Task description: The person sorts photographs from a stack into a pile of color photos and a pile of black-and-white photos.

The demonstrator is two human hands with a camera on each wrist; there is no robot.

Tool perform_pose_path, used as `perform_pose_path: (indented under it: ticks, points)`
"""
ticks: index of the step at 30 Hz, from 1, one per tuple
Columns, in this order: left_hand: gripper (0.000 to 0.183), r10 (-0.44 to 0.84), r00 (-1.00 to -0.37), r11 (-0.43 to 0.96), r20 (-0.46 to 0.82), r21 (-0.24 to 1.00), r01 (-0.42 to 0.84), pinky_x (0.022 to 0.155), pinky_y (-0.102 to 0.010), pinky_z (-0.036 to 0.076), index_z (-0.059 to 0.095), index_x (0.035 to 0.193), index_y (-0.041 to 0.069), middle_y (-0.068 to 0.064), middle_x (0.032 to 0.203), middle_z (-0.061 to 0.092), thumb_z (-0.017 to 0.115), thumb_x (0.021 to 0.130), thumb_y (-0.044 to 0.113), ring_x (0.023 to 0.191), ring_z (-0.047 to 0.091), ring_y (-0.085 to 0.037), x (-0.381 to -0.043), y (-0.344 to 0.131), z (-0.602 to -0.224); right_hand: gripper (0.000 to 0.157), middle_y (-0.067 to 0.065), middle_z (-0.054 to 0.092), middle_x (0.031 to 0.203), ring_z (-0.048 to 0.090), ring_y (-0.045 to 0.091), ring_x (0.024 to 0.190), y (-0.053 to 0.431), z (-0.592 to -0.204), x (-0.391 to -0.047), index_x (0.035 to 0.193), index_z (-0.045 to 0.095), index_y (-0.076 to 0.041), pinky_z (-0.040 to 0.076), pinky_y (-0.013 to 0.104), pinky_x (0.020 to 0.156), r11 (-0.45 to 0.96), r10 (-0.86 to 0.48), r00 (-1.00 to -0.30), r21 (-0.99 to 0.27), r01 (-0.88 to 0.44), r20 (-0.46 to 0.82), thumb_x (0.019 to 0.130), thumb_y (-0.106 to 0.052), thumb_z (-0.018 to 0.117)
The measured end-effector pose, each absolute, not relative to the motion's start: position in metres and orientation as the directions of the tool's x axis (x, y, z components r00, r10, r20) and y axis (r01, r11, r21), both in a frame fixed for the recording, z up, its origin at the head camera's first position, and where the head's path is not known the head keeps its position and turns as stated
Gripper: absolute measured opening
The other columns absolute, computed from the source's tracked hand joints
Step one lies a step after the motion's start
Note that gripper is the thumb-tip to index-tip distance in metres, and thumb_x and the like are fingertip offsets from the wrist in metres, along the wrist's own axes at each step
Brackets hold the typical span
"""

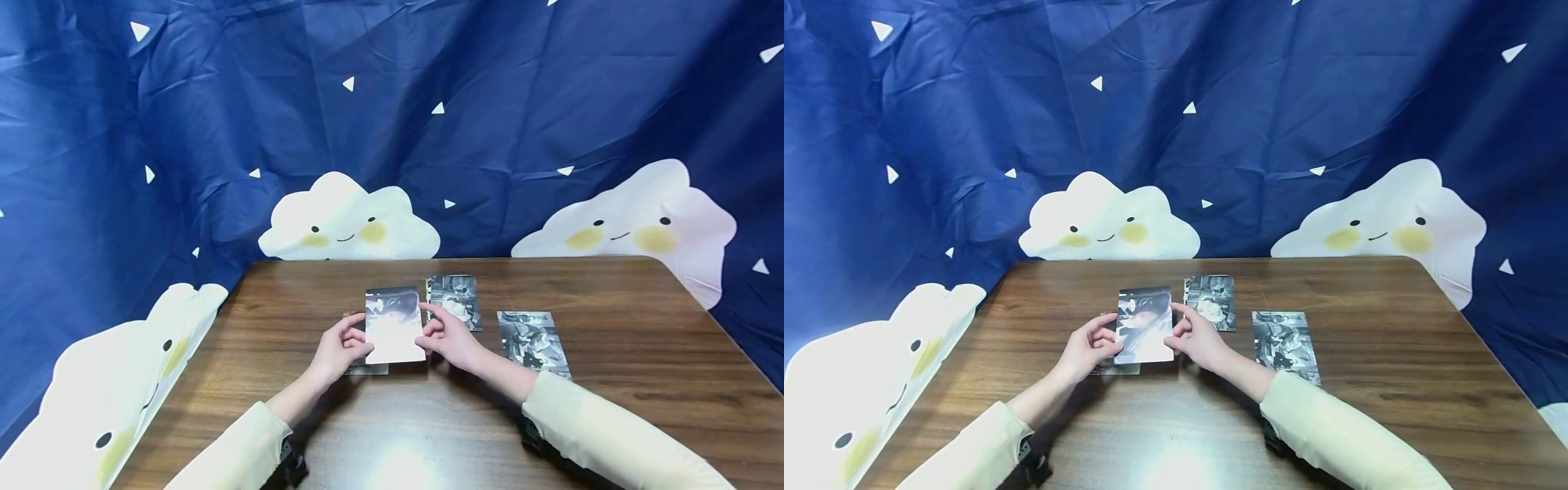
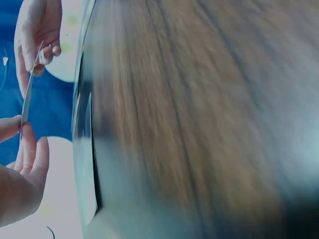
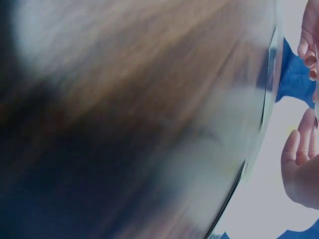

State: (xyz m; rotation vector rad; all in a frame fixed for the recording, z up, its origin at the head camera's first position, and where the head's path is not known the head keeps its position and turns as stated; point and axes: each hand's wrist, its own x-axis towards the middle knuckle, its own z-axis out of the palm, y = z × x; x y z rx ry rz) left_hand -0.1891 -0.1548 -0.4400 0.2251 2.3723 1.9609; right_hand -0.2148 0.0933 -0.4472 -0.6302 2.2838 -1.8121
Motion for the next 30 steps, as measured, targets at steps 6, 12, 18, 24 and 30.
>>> perform_pose_path:
  ticks: [6,12,18,24,30]
  points:
    - [0.058,0.123,-0.991,0.218,0.055,0.973,0.081,0.058,-0.017,0.046,0.051,0.132,-0.009,-0.013,0.085,0.067,0.072,0.078,-0.011,0.063,0.057,-0.006,-0.193,-0.174,-0.457,0.069,0.011,0.066,0.079,0.063,0.022,0.061,0.078,-0.454,-0.213,0.142,0.03,0.013,0.054,0.031,0.065,0.174,-0.442,-0.891,-0.964,-0.2,0.105,0.084,0.009,0.067]
    - [0.058,0.153,-0.988,0.248,0.012,0.967,0.051,0.054,-0.018,0.047,0.049,0.132,-0.012,-0.013,0.084,0.066,0.072,0.079,-0.01,0.06,0.056,-0.008,-0.19,-0.189,-0.463,0.067,0.01,0.066,0.077,0.063,0.023,0.059,0.064,-0.461,-0.212,0.14,0.033,0.013,0.049,0.028,0.052,0.201,-0.457,-0.885,-0.959,-0.2,0.089,0.083,0.009,0.068]
    - [0.059,0.155,-0.987,0.246,-0.03,0.969,0.01,0.058,-0.022,0.052,0.046,0.133,-0.013,-0.012,0.084,0.065,0.07,0.079,-0.012,0.064,0.059,-0.009,-0.192,-0.199,-0.47,0.066,0.006,0.066,0.073,0.06,0.017,0.055,0.054,-0.466,-0.213,0.139,0.035,0.014,0.046,0.024,0.046,0.286,-0.465,-0.884,-0.935,-0.208,0.055,0.084,0.006,0.069]
    - [0.057,0.135,-0.991,0.279,-0.024,0.96,0.014,0.056,-0.021,0.051,0.049,0.13,-0.013,-0.013,0.082,0.065,0.07,0.077,-0.013,0.063,0.059,-0.01,-0.195,-0.206,-0.476,0.067,0.004,0.064,0.071,0.056,0.012,0.052,0.044,-0.47,-0.219,0.14,0.035,0.012,0.045,0.024,0.046,0.338,-0.464,-0.886,-0.92,-0.198,0.02,0.084,0.004,0.069]
    - [0.056,0.149,-0.988,0.311,-0.034,0.95,0.014,0.053,-0.02,0.047,0.048,0.131,-0.014,-0.008,0.081,0.063,0.068,0.079,-0.011,0.061,0.055,-0.009,-0.202,-0.213,-0.47,0.065,0.003,0.065,0.069,0.057,0.012,0.052,0.033,-0.473,-0.225,0.139,0.038,0.011,0.046,0.024,0.046,0.369,-0.441,-0.897,-0.906,-0.209,0.028,0.083,0.003,0.071]
